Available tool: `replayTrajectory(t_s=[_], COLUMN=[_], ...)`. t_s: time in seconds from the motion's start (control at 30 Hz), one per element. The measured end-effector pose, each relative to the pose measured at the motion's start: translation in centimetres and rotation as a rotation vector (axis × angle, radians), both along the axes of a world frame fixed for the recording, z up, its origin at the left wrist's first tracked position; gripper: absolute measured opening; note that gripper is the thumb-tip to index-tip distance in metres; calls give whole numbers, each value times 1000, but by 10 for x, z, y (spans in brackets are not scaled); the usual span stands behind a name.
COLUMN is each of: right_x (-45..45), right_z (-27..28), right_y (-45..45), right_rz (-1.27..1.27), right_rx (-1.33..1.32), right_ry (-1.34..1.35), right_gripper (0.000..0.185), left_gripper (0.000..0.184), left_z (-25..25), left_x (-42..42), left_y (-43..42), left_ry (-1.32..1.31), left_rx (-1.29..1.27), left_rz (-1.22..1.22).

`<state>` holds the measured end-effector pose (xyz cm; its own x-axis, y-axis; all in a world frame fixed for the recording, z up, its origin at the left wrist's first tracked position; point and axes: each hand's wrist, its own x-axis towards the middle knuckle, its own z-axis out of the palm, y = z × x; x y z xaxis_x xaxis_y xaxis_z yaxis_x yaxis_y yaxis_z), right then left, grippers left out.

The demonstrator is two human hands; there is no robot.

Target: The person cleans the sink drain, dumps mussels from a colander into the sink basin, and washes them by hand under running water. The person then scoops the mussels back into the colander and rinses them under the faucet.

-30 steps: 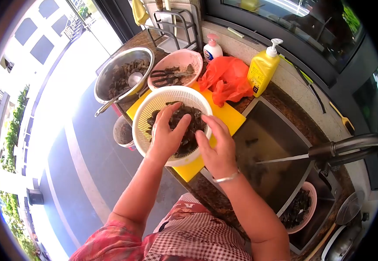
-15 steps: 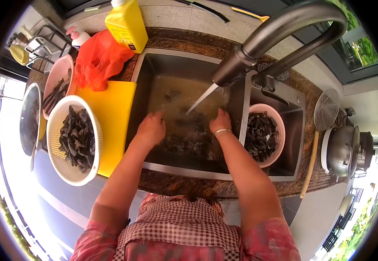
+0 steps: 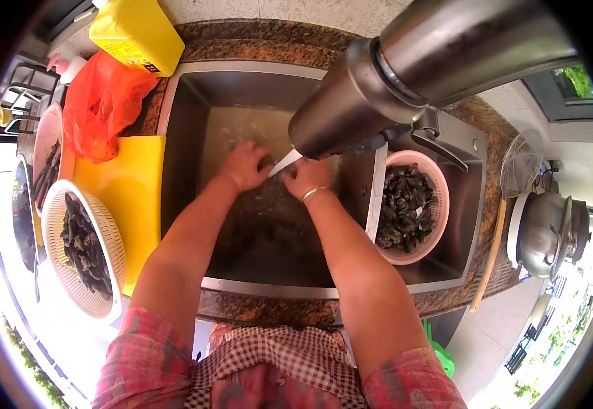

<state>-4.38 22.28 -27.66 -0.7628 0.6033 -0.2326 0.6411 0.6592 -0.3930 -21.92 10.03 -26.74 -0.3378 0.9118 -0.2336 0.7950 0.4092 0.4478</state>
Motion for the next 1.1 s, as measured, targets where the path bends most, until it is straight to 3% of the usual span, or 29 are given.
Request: replayTrajectory(t_s=[0.1,0.23,0.33,0.4,0.53,0.6,0.7,0.8,0.9,1.0,1.1], right_x=[7,21,32,40,56,52,49,32,37,32,24], right_z=[6,40,48,44,29,20,-9,46,8,27,61], right_y=[-32,-53,-66,-76,-75,-76,-85,-97,-99,-105,-107], right_rz=[140,7,-203,-341,-257,-155,-144,-769,-884,-904,-957], right_rx=[0,23,20,-65,-399,-567,-830,-1247,-1628,-1488,-1396], right_ry=[-14,-225,-416,-498,-567,-630,-496,-399,-223,-175,41], right_gripper=[41,38,37,37,49,57,57,49,41,37,35], left_gripper=[41,39,40,41,48,48,50,48,45,45,45], left_z=[3,14,18,32,25,2,19,2,-6,10,14], left_x=[25,26,19,22,17,26,44,69,76,76,63], left_y=[-17,-45,-67,-77,-96,-94,-77,-77,-76,-73,-71], left_ry=[-81,-52,-7,-29,-210,-306,-550,-942,-1195,-1337,-1532], left_rx=[-68,-110,-161,-340,-592,-677,-746,-693,-716,-674,-579], left_rz=[-108,-236,-81,119,336,236,219,437,697,795,793])
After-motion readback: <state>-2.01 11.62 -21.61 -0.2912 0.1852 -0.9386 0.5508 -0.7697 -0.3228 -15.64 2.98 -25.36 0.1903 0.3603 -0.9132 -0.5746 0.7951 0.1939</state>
